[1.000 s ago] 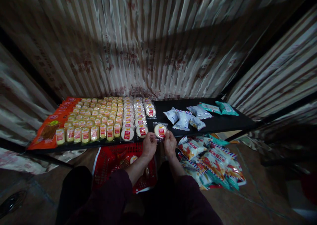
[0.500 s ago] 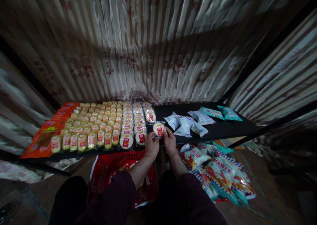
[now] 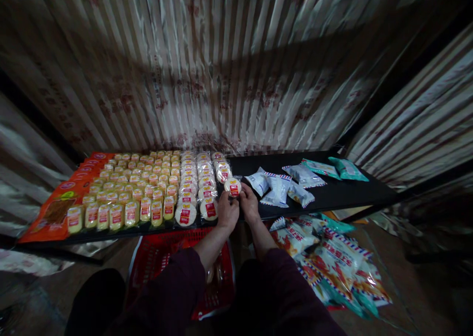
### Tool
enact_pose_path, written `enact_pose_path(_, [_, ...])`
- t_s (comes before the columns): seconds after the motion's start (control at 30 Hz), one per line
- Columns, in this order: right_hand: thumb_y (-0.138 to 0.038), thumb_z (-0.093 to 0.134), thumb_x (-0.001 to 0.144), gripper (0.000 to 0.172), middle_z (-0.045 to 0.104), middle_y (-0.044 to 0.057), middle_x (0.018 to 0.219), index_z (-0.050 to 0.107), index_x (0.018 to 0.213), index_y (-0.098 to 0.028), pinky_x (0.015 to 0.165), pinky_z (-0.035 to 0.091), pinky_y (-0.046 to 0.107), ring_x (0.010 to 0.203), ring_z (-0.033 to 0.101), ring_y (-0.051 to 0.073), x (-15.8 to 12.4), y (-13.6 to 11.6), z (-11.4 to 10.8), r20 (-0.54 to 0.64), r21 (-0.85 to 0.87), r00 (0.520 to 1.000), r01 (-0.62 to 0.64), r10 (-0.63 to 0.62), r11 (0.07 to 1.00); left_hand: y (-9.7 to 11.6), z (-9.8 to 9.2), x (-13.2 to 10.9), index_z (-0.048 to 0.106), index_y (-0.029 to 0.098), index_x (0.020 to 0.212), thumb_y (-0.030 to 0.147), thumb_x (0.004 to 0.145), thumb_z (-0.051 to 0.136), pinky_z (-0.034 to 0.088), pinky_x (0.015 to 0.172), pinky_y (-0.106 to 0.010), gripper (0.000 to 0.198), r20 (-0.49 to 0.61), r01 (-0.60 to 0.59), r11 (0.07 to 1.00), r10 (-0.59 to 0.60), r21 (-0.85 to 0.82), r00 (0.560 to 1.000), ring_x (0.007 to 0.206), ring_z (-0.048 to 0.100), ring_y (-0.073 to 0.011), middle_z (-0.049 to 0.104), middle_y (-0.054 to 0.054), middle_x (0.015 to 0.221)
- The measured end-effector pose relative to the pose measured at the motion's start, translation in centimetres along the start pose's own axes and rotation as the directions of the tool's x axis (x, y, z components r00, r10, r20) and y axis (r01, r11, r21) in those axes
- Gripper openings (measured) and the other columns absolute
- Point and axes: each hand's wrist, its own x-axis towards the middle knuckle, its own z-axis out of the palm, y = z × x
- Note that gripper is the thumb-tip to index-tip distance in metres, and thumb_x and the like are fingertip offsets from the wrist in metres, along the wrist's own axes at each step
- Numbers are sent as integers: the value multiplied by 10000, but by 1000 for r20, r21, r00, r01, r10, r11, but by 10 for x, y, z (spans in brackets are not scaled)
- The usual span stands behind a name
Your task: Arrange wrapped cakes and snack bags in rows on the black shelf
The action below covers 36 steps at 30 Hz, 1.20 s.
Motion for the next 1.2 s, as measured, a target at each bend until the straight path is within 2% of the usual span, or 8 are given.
enact_pose_path(0.3, [-266, 439, 785, 384, 700, 70, 1054, 621, 1115, -193, 888, 493, 357, 937, 639, 198, 13, 9, 8, 22, -163, 1000, 22, -19, 986, -3, 7, 12, 618, 180, 1113, 127, 770, 500, 393, 1041, -346, 367, -26, -30, 998, 31, 50, 999, 1207, 524, -225, 594, -90, 1265])
enact_pose_path(0.47, [-295, 462, 838, 345, 698, 86, 1079, 602, 1140, -206, 870, 489, 352, 952, 649, 212, 14, 8, 8, 52, -327, 998, 50, -35, 944, 0, 11, 17, 597, 196, 1158, 161, 784, 492, 315, 1101, -329, 390, -51, -30, 990, 37, 135, 998, 1286, 452, -214, 541, -79, 1336])
enact_pose_path(0.6, [-303, 455, 864, 332, 706, 94, 1061, 597, 1147, -202, 825, 490, 326, 920, 654, 209, 15, 5, 9, 84, -387, 996, 67, -37, 920, 0, 15, 22, 592, 171, 1171, 183, 800, 477, 277, 1120, -315, 388, -47, -9, 981, 18, 192, 999, 1299, 438, -208, 522, -100, 1351])
enact_pose_path(0.87, [-292, 432, 887, 339, 700, 60, 961, 602, 1174, -231, 709, 447, 276, 837, 613, 193, 19, 2, 15, 112, -605, 993, 87, -24, 792, -5, 20, 27, 575, 177, 1202, 204, 807, 494, 258, 1129, -334, 404, -58, 26, 972, -12, 235, 998, 1345, 385, -231, 449, -115, 1426])
enact_pose_path(1.03, [-265, 417, 874, 337, 668, 85, 1038, 614, 1139, -194, 800, 428, 300, 940, 566, 209, 19, 9, 18, 152, -642, 980, 196, -128, 741, -10, 24, 29, 602, 185, 1157, 175, 813, 501, 255, 1135, -324, 359, -74, 17, 975, -1, 221, 997, 1353, 375, -230, 435, -119, 1430])
enact_pose_path(1.2, [-261, 410, 865, 397, 642, 110, 1095, 552, 1217, -145, 884, 399, 329, 1019, 535, 221, 18, 15, 20, 154, -664, 975, 223, -162, 714, -20, 40, 33, 610, 200, 1126, 117, 821, 469, 243, 1154, -334, 346, -98, -3, 992, 16, 126, 995, 1359, 367, -197, 448, -77, 1426])
